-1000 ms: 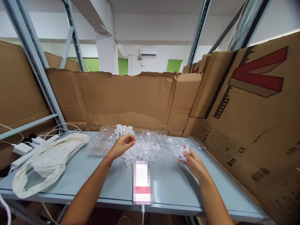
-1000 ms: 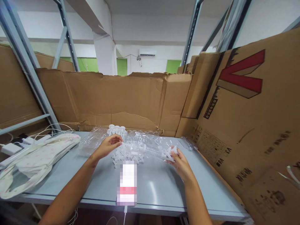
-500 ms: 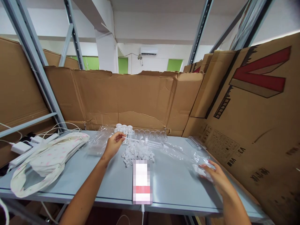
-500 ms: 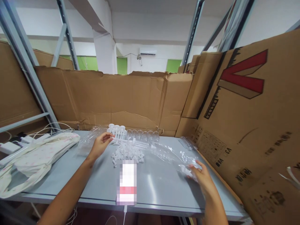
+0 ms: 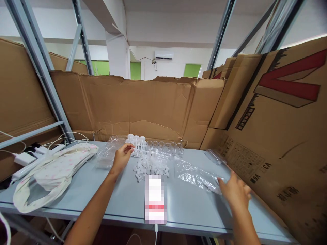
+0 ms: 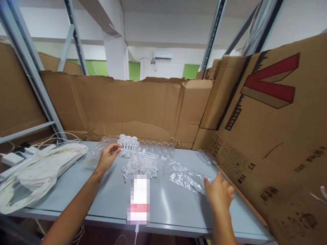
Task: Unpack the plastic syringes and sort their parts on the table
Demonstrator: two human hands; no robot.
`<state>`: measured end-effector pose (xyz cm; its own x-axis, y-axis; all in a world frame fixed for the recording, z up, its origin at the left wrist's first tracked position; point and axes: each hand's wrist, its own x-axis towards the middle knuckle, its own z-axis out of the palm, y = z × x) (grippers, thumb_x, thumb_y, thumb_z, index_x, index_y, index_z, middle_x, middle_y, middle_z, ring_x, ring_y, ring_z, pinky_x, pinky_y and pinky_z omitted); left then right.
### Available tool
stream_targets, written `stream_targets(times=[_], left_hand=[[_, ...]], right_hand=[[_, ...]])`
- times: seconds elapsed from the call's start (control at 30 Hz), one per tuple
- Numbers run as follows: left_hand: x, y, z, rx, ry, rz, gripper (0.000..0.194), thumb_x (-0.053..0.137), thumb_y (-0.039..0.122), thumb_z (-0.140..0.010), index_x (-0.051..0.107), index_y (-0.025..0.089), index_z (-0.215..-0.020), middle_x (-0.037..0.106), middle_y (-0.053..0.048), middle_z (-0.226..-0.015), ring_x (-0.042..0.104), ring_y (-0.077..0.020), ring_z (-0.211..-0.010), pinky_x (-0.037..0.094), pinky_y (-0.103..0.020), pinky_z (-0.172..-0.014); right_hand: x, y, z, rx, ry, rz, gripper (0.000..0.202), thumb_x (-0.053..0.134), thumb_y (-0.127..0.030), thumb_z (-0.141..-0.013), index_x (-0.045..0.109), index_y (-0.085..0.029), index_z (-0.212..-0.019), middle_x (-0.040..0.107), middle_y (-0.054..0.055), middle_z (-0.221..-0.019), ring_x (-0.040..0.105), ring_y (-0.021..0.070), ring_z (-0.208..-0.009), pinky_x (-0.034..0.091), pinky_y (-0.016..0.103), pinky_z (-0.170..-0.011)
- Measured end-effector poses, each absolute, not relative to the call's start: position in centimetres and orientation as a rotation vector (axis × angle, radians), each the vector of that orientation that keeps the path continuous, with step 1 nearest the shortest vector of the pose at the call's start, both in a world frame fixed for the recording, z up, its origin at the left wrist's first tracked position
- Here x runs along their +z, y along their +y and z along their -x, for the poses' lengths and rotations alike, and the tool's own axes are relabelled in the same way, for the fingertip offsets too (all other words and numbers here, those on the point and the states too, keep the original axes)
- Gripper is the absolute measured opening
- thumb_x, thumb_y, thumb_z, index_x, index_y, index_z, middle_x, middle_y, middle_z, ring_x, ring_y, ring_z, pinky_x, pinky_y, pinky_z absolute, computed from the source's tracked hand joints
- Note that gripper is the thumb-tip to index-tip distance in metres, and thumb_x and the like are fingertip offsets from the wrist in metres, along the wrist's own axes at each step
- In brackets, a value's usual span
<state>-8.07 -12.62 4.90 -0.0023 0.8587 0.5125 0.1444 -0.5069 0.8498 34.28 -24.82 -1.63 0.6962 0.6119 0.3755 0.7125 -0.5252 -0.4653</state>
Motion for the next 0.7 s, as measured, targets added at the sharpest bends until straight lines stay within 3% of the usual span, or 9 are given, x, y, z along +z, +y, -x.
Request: stream_targets(times=[0.1, 0.2, 0.33, 0.4, 0.53, 0.6, 0.7], left_hand=[[5.4, -13.0, 7.3, 1.570, 1.056, -1.778, 0.018, 0.057, 0.029, -0.076, 0.060, 0.017, -0.088, 0.064, -0.005, -0.091, 0.062, -0.0174, -0.089, 0.047, -0.030, -0.083], [6.4, -13.7, 6.0, 1.567, 1.036, -1.922, 0.017, 0.054, 0.029, -0.079, 0.061, 0.018, -0.091, 0.066, -0.004, -0.093, 0.063, -0.0171, -0.090, 0.047, -0.030, -0.085], [8.1, -15.1, 4.3, 1.574, 1.007, -2.177, 0.017, 0.050, 0.027, -0.084, 0.063, 0.020, -0.094, 0.067, -0.004, -0.097, 0.063, -0.0164, -0.092, 0.048, -0.028, -0.085], [9.1, -15.8, 3.9, 1.642, 1.000, -2.294, 0.019, 0.048, 0.026, -0.086, 0.063, 0.021, -0.097, 0.068, -0.003, -0.100, 0.062, -0.0161, -0.095, 0.048, -0.028, -0.087], [10.2, -16.5, 3.9, 1.866, 1.086, -2.331, 0.036, 0.047, 0.025, -0.087, 0.049, 0.022, -0.123, 0.055, -0.007, -0.126, 0.050, -0.0182, -0.117, 0.040, -0.035, -0.099], [9.9, -16.3, 4.0, 1.855, 1.141, -2.275, 0.041, 0.049, 0.028, -0.086, 0.045, 0.022, -0.126, 0.049, -0.007, -0.132, 0.045, -0.0192, -0.122, 0.037, -0.037, -0.102], [8.3, -15.7, 3.5, 1.561, 1.146, -2.205, 0.034, 0.051, 0.034, -0.084, 0.054, 0.021, -0.115, 0.058, -0.007, -0.120, 0.052, -0.0195, -0.114, 0.041, -0.036, -0.097]], right_hand=[[1.8, -24.3, -30.5, -0.247, -1.367, 1.879, 0.057, 0.039, -0.044, -0.084, 0.042, -0.012, -0.130, 0.053, 0.020, -0.122, 0.044, 0.0355, -0.117, 0.034, 0.054, -0.094], [4.9, -23.4, -25.9, 0.008, -1.698, 1.541, 0.051, 0.042, -0.045, -0.085, 0.041, -0.024, -0.131, 0.049, 0.010, -0.132, 0.043, 0.0262, -0.121, 0.035, 0.044, -0.099], [6.9, -22.1, -20.6, 0.342, -2.058, 1.296, 0.061, 0.056, -0.044, -0.079, 0.039, -0.027, -0.134, 0.046, 0.007, -0.136, 0.045, 0.0269, -0.120, 0.035, 0.043, -0.099], [7.1, -21.2, -19.0, 0.454, -2.042, 1.252, 0.059, 0.060, -0.039, -0.076, 0.042, -0.028, -0.132, 0.055, 0.008, -0.127, 0.056, 0.0266, -0.103, 0.043, 0.041, -0.086], [7.1, -18.8, -17.6, 0.675, -1.840, 1.085, 0.040, 0.065, -0.036, -0.072, 0.057, -0.025, -0.110, 0.066, 0.003, -0.097, 0.060, 0.0214, -0.083, 0.045, 0.034, -0.075], [7.1, -17.5, -17.4, 0.750, -1.538, 1.014, 0.040, 0.067, -0.039, -0.069, 0.058, -0.023, -0.105, 0.065, 0.003, -0.094, 0.060, 0.0205, -0.084, 0.045, 0.032, -0.074], [7.0, -15.8, -17.0, 0.847, -1.218, 0.876, 0.041, 0.065, -0.045, -0.070, 0.058, -0.022, -0.104, 0.064, 0.004, -0.101, 0.059, 0.0195, -0.091, 0.044, 0.029, -0.074]])
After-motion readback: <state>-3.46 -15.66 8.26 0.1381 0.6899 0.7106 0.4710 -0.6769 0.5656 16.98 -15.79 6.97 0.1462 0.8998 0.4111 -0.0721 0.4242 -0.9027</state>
